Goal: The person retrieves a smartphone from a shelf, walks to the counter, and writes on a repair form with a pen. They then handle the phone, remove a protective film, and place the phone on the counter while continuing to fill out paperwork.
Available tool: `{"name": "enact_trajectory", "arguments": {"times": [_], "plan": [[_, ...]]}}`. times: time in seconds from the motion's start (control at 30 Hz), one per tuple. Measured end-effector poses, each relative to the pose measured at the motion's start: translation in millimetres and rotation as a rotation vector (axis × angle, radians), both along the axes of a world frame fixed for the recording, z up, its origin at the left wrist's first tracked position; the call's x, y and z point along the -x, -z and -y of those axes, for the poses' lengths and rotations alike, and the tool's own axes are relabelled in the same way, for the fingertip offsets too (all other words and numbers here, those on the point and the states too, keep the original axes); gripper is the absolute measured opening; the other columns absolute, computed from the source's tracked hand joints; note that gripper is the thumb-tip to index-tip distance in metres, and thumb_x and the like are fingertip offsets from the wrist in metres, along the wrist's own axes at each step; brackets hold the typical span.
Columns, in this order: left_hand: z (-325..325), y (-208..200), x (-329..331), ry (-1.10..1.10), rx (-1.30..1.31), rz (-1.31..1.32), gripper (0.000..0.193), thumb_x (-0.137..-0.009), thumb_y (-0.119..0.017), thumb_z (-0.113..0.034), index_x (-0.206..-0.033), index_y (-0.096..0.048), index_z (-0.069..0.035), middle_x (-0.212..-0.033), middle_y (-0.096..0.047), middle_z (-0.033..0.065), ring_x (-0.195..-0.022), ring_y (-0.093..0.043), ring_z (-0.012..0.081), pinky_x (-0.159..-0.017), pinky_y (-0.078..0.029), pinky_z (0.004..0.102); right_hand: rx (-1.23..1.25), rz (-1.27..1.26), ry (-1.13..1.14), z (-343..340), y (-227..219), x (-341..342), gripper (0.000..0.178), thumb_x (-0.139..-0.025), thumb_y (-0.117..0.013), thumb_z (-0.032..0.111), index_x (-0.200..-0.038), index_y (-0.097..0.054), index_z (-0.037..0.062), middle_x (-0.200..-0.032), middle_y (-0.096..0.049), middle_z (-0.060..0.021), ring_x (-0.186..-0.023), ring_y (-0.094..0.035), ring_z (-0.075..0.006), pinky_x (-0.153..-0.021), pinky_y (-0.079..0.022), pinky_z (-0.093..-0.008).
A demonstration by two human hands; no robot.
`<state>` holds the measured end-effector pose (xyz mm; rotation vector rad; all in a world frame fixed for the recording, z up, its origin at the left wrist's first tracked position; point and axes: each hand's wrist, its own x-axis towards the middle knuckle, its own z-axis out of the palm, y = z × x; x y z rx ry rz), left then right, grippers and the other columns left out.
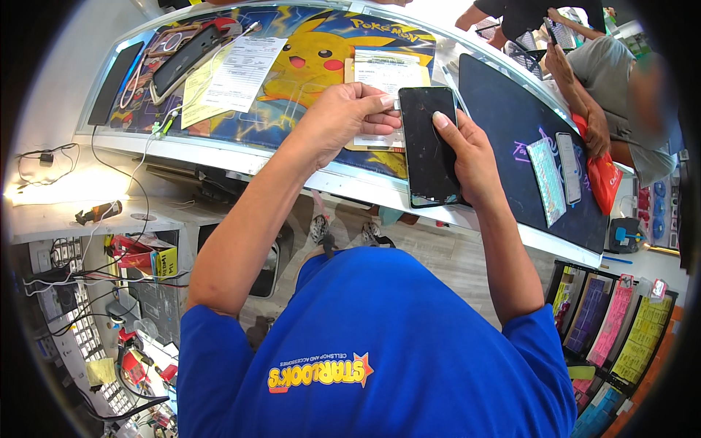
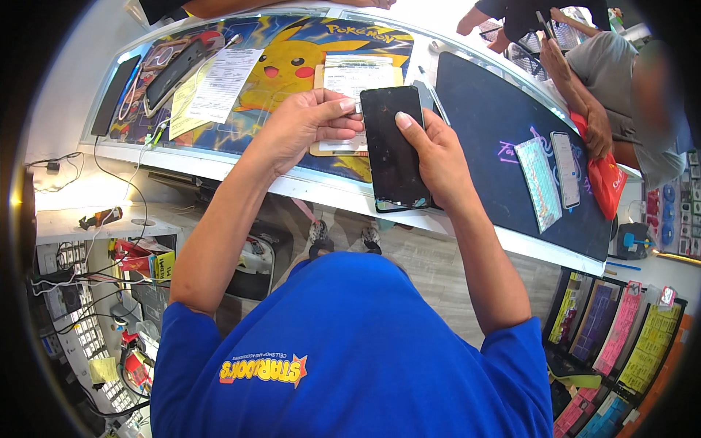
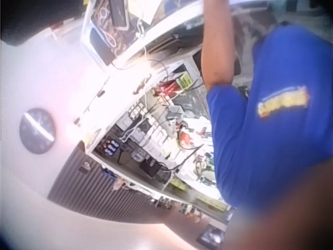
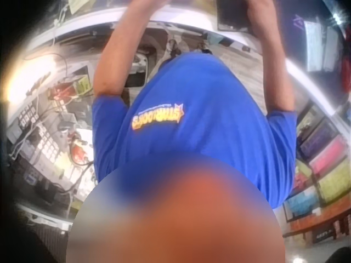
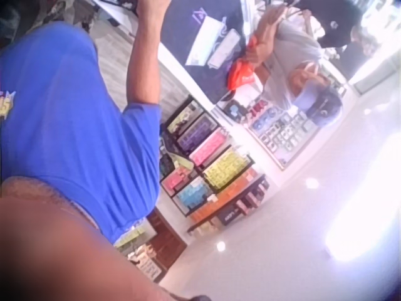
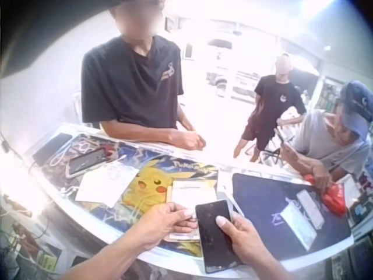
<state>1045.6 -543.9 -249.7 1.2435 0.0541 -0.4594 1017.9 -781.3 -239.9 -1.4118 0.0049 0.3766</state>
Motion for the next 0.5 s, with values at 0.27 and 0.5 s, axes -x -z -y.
{"name": "enact_trajectory", "arguments": {"times": [0.27,0.5], "plan": [[2.3,-7.8,0.1,0.011,-0.036,0.012,0.03,-0.104,-0.073,-0.024,-0.116,-0.068,0.003,-0.107,-0.075,0.0116,-0.095,-0.074,0.0144,-0.089,-0.063,0.0246,-0.007,-0.002,-0.003,0.0,-2.1,-0.8,0.036,-0.111,-0.061,0.028,-0.132,-0.063,-0.001,-0.11,-0.074,-0.0067,-0.088,-0.071,-0.0066,-0.077,-0.06,-0.0239],[1.1,-6.1,-1.7,0.013,-0.072,-0.011,0.029,-0.103,-0.074,-0.024,-0.115,-0.069,0.002,-0.105,-0.075,0.0097,-0.094,-0.074,0.0127,-0.086,-0.063,0.025,-0.022,-0.01,-0.007,2.3,1.1,-2.8,0.036,-0.111,-0.062,0.028,-0.131,-0.063,-0.0021,-0.113,-0.074,-0.0081,-0.092,-0.07,-0.0075,-0.081,-0.059,-0.0252]]}}
